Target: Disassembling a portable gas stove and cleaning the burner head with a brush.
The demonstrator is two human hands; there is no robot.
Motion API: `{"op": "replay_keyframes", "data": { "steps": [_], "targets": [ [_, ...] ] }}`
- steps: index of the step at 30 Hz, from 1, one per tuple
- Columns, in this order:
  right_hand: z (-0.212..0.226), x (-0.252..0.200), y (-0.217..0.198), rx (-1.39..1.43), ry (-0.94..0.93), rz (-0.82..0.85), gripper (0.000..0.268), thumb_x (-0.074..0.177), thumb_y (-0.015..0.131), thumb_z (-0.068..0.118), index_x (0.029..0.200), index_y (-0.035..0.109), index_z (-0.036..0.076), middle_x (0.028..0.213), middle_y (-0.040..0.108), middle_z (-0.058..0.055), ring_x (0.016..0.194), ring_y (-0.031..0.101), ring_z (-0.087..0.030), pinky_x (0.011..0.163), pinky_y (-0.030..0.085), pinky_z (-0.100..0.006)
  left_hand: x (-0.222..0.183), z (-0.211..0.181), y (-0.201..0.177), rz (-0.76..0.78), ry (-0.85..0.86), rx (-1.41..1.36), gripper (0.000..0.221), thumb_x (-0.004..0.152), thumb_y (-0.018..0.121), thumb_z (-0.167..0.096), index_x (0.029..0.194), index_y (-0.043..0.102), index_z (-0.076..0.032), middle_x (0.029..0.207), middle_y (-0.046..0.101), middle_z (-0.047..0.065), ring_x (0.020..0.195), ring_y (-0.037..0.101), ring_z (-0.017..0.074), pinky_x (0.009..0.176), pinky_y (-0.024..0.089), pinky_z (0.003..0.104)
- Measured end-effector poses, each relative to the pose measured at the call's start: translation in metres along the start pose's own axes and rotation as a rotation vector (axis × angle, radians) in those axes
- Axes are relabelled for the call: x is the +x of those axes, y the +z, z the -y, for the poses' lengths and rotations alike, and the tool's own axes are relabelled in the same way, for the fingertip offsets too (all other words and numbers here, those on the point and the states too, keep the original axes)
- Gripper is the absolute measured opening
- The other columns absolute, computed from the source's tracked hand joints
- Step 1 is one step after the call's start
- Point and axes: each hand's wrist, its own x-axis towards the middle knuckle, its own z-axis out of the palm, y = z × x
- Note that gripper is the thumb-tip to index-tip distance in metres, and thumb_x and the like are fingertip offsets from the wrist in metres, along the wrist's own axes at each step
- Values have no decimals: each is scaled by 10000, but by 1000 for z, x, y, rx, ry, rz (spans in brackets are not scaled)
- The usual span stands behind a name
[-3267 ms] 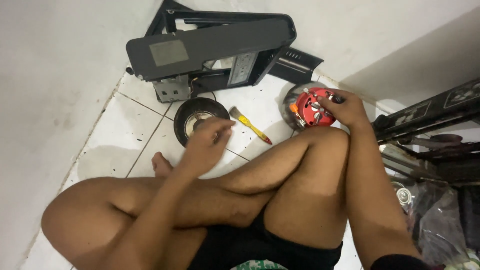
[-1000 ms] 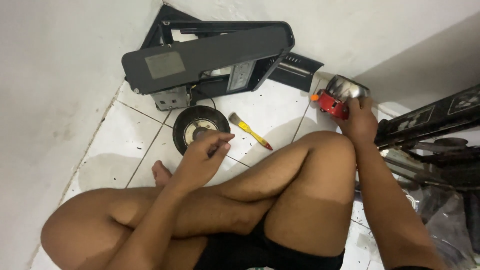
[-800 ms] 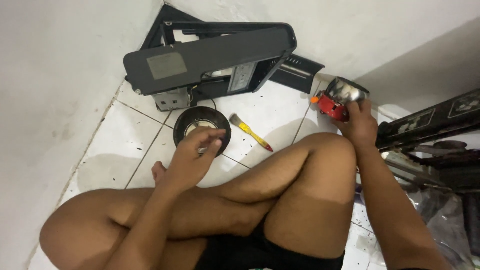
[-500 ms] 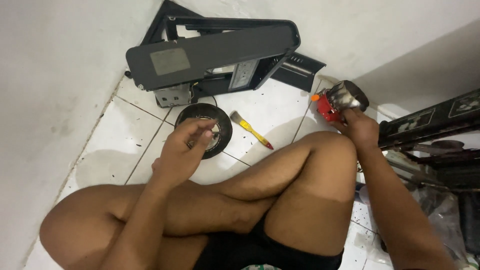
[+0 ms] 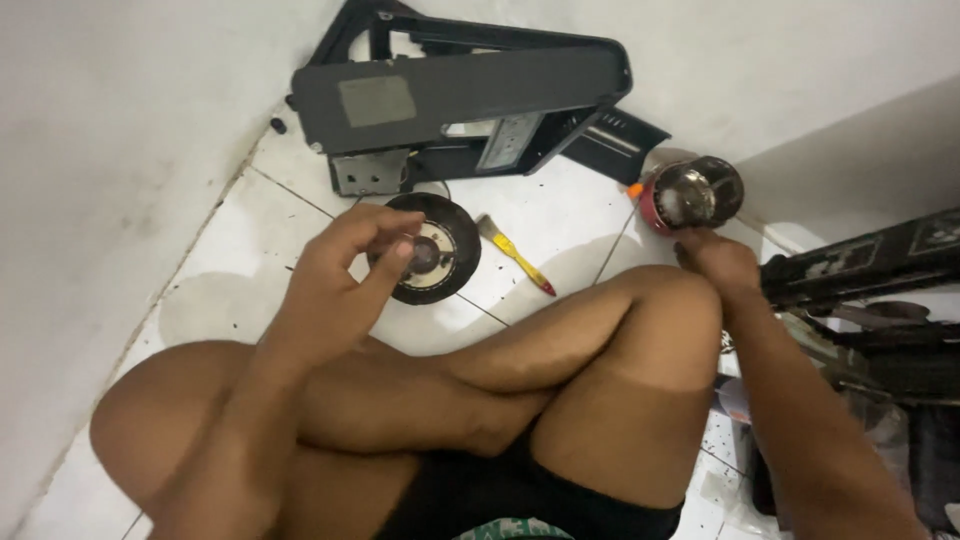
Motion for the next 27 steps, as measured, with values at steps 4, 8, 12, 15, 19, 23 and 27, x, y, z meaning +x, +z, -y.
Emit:
{"op": "replay_keyframes", "data": {
  "steps": [4, 8, 12, 15, 19, 23, 27],
  "targets": [
    [6, -3, -70, 397, 129, -40, 295, 977, 675, 218, 1263, 724, 167, 848, 731, -130, 710, 666, -313, 676, 530, -444, 2, 15, -18, 85, -215, 236, 287, 963, 630, -162, 1215, 704, -47, 1106, 703, 114, 989, 680, 254, 873, 538, 382],
    [25, -3, -124, 938, 70, -313, 229, 1092, 631, -61, 1316, 672, -88, 900, 700, -162, 611, 562, -186, 556, 446, -287, 0, 76, -9, 260, -401, 600, 502, 918, 658, -316, 1371, 624, -103, 1175, 604, 193, 1011, 654, 356, 899, 531, 453],
    [76, 0, -162, 1149, -48, -496, 271, 1205, 422, -37, 1420, 542, -150, 1096, 647, -209, 816, 536, -201, 736, 448, -307, 1, 103, 19, 274, -400, 757, 637, 865, 697, -299, 1468, 513, -205, 1445, 388, 255, 1157, 561, 446, 925, 527, 532],
    [128, 11, -179, 1279, -172, -565, 506, 1241, 303, 314, 1356, 514, -132, 1180, 626, -259, 997, 623, -294, 947, 523, -379, -1, 111, 29, 311, -438, 755, 582, 843, 746, -339, 1388, 585, -217, 1542, 245, 225, 1252, 463, 440, 975, 487, 531],
    [197, 41, -168, 1643, -39, -286, 638, 1109, 352, 531, 1193, 580, -60, 861, 672, -224, 673, 703, -265, 595, 611, -346, 4, 92, 24, 378, -497, 849, 513, 860, 763, -350, 1309, 655, -127, 1612, 221, 261, 1451, 245, 486, 1050, 394, 585],
    [246, 60, -119, 1869, -120, -148, 464, 1099, 491, 370, 1015, 616, -69, 740, 683, -265, 637, 733, -284, 556, 613, -335, 14, 107, 25, 530, -643, 912, 604, 882, 753, -455, 1384, 634, -140, 1627, 213, 276, 1529, 152, 533, 1098, 396, 617],
    [240, 64, -107, 1779, -187, -134, 456, 1094, 526, 363, 947, 632, -56, 692, 662, -236, 621, 700, -258, 576, 595, -346, 19, 103, 28, 539, -672, 905, 568, 880, 756, -431, 1367, 650, -159, 1635, 192, 266, 1539, 123, 525, 1122, 370, 609]
  ]
}}
